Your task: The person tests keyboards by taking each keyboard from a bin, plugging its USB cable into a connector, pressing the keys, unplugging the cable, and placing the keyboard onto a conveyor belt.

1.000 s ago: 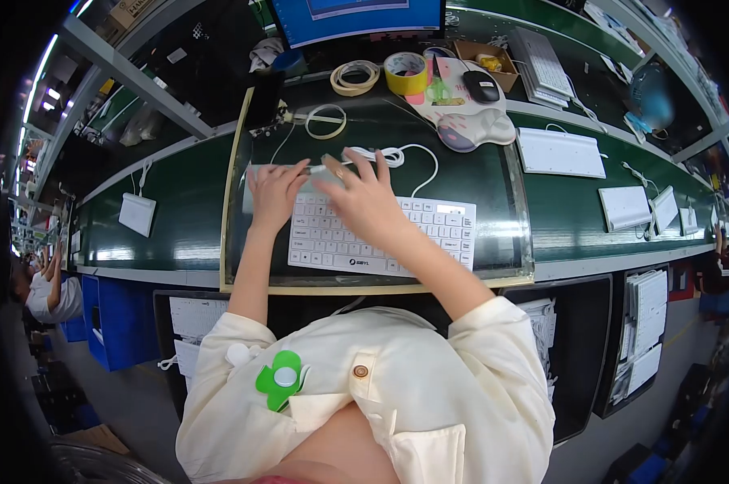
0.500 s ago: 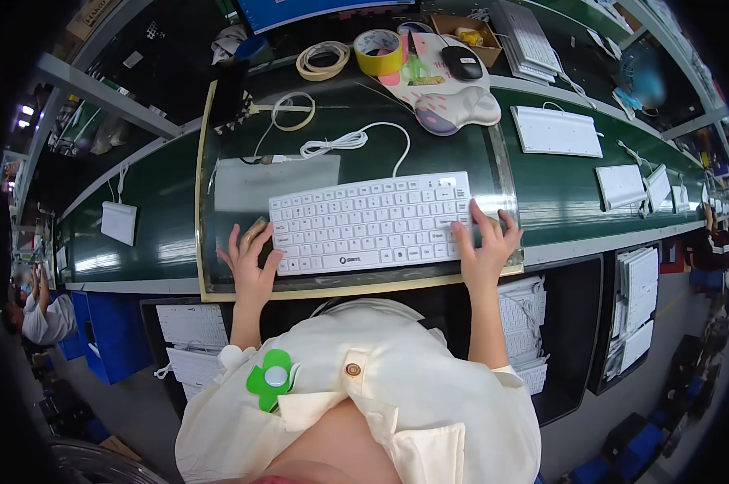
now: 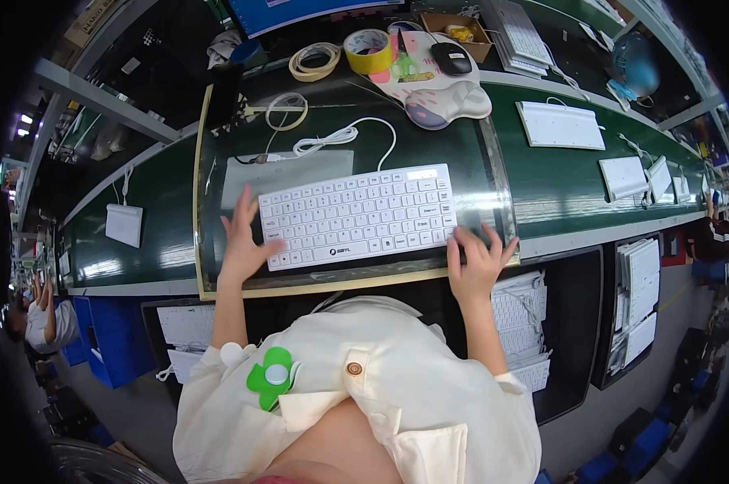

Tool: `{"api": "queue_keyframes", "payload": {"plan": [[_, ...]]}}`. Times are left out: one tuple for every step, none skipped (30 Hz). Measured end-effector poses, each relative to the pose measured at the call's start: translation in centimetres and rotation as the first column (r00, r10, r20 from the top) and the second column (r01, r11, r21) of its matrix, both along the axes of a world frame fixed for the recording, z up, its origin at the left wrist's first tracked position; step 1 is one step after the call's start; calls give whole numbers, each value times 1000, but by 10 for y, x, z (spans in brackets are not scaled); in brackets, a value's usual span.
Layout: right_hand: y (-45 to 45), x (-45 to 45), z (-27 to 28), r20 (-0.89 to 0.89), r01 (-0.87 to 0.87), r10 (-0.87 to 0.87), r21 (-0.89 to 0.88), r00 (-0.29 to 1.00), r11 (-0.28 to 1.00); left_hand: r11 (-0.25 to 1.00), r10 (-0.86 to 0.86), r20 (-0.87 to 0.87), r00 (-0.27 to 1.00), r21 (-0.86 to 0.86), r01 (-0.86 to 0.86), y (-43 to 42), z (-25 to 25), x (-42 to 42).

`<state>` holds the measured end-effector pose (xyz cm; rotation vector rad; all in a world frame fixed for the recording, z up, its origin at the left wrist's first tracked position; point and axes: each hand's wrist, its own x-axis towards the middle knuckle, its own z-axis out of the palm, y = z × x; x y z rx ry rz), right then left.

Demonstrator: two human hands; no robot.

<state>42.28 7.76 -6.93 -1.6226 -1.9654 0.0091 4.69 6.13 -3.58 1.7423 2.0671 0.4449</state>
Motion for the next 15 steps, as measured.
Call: {"api": "queue_keyframes", "payload": {"plan": [[-7,0,-2,24,21,-21,20,999,1000,1000,31,-53,998,1,-31,8,-5,-4],[-13,-4,-4,46,42,-44,40,998,998,1000,27,-76,997,0,-27,12,-8,-5],[-17,-6,-5,65,63,-67,58,996,996,1000,21,-100,995,-2,-21,15,-9,-5],[-17,-6,-2,60,64,-65,28,996,998,1000,13,-127,992,-2,-13,16,-9,-6],[-11,-4,3,53,65,-65,1,997,998,995,27,-51,998,98,-21,12,-10,-4],[-4,-3,6,45,65,-64,-23,997,998,979,32,26,999,199,-37,5,-12,0],[5,-3,6,7,27,-27,-32,1000,999,953,28,103,994,296,-58,-4,-13,4],[12,-7,8,-7,10,-10,-33,1000,999,946,-6,76,997,324,-19,-15,-13,5],[18,-14,15,-20,-8,7,-35,1000,999,936,-40,49,998,350,21,-28,-14,6],[22,-19,18,-33,-27,26,-37,999,999,926,-72,21,997,374,59,-40,-13,7],[24,-19,18,148,-11,32,-137,988,991,950,-52,-50,997,306,65,-50,-12,12],[25,-19,17,137,-2,21,-137,990,991,970,-33,-119,992,237,60,-57,-12,18],[26,-17,16,130,4,14,-137,991,991,955,-1,-58,998,296,18,-60,-12,20],[28,-17,15,125,7,10,-137,992,991,959,20,-88,996,285,6,-59,-12,23],[28,-19,18,191,35,-12,-118,981,992,963,42,-118,992,270,-9,-59,-10,27]]}}
